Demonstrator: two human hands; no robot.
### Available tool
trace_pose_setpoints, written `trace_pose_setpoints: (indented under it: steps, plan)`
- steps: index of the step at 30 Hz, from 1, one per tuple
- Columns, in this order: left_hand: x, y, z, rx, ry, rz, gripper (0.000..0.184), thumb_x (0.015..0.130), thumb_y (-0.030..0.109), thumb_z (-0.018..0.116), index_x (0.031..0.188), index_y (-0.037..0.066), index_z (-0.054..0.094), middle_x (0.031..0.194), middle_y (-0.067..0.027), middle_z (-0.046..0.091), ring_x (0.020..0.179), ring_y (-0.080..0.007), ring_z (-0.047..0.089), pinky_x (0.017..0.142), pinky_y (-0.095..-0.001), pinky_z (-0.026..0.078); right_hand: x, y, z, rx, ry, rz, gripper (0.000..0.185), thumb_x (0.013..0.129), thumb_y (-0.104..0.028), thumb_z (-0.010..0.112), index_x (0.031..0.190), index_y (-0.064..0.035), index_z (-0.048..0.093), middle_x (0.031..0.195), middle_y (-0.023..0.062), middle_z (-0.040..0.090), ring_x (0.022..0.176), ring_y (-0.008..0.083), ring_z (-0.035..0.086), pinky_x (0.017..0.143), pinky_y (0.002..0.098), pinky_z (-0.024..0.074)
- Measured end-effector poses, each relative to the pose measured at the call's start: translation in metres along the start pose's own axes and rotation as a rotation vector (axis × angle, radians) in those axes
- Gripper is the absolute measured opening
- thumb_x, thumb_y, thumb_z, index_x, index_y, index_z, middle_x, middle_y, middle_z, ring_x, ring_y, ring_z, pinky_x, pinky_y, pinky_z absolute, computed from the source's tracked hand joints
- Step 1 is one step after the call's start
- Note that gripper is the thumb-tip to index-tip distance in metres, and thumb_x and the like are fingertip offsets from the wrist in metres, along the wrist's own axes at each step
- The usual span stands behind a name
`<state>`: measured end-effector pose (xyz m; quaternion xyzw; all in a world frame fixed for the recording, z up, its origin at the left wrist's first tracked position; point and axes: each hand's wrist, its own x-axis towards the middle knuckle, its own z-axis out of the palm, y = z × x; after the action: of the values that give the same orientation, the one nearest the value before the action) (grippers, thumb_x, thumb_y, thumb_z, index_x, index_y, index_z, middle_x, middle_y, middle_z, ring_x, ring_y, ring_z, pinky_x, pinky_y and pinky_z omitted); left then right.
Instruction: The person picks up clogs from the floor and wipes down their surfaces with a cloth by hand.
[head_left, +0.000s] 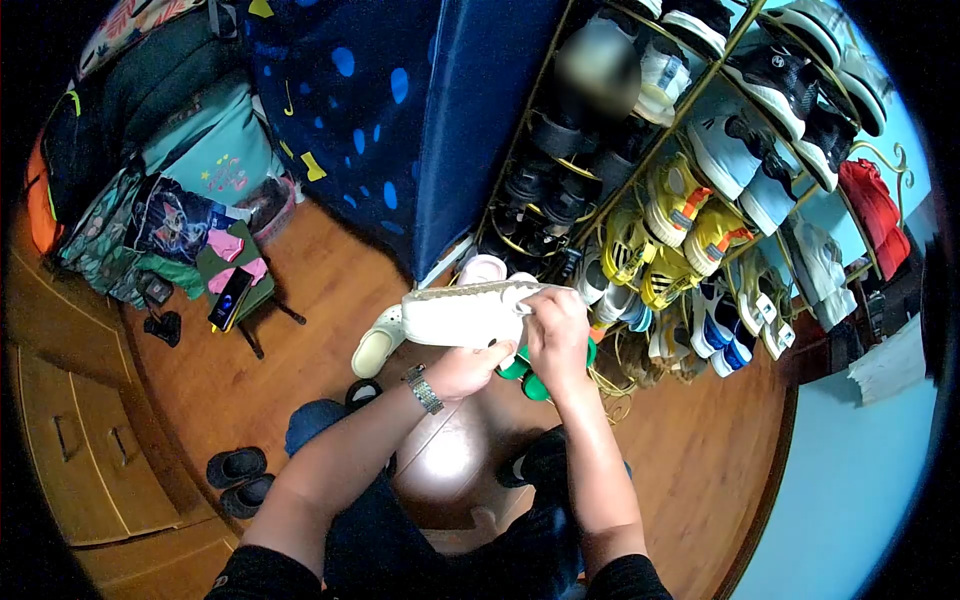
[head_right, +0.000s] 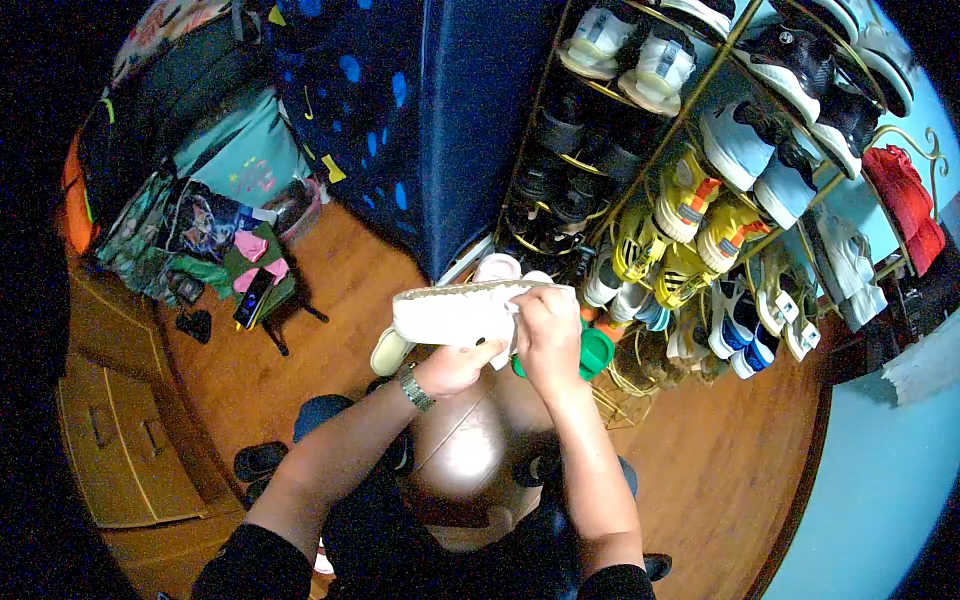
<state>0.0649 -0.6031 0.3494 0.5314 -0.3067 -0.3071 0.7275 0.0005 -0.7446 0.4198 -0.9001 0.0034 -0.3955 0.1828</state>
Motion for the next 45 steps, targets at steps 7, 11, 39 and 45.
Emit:
trace_pose_setpoints:
  steps: [7,11,39,45]
  plan:
    - [0.001,-0.01,-0.002,0.007,0.018,-0.059,0.04,0.098,0.007,0.059,0.136,0.0,0.051,0.131,-0.0101,0.058,0.121,-0.0197,0.054,0.104,-0.034,0.044,-0.007,-0.005,0.003,0.054,-0.034,-0.085,0.02,0.073,0.003,0.071,0.091,-0.005,0.068,0.093,0.0119,0.066,0.089,0.0336,0.062,0.077,0.0419,0.0499]
    - [0.004,-0.002,0.0,0.023,-0.004,-0.064,0.04,0.098,0.008,0.06,0.136,0.0,0.052,0.133,-0.0102,0.058,0.122,-0.0195,0.053,0.106,-0.0344,0.043,-0.007,-0.008,0.009,0.065,0.006,-0.035,0.023,0.072,0.003,0.072,0.093,-0.0055,0.069,0.091,0.0114,0.065,0.089,0.0329,0.062,0.077,0.0412,0.0497]
    - [0.014,0.028,0.001,-0.634,0.094,-0.058,0.073,0.107,0.057,0.018,0.15,0.001,0.036,0.147,-0.0119,0.05,0.136,-0.0245,0.048,0.117,-0.0402,0.035,-0.015,0.002,0.036,0.006,0.145,0.109,0.015,0.08,0.004,0.065,0.093,-0.0037,0.063,0.095,0.0157,0.061,0.091,0.0355,0.055,0.079,0.0447,0.0435]
    - [0.016,0.026,-0.006,-0.721,0.095,-0.06,0.076,0.106,0.061,0.015,0.146,0.003,0.042,0.139,-0.0121,0.057,0.127,-0.0241,0.055,0.111,-0.0393,0.041,-0.018,-0.008,0.028,0.0,0.076,-0.042,0.014,0.081,-0.001,0.067,0.092,-0.0056,0.061,0.093,0.012,0.061,0.087,0.0331,0.053,0.08,0.041,0.0393]
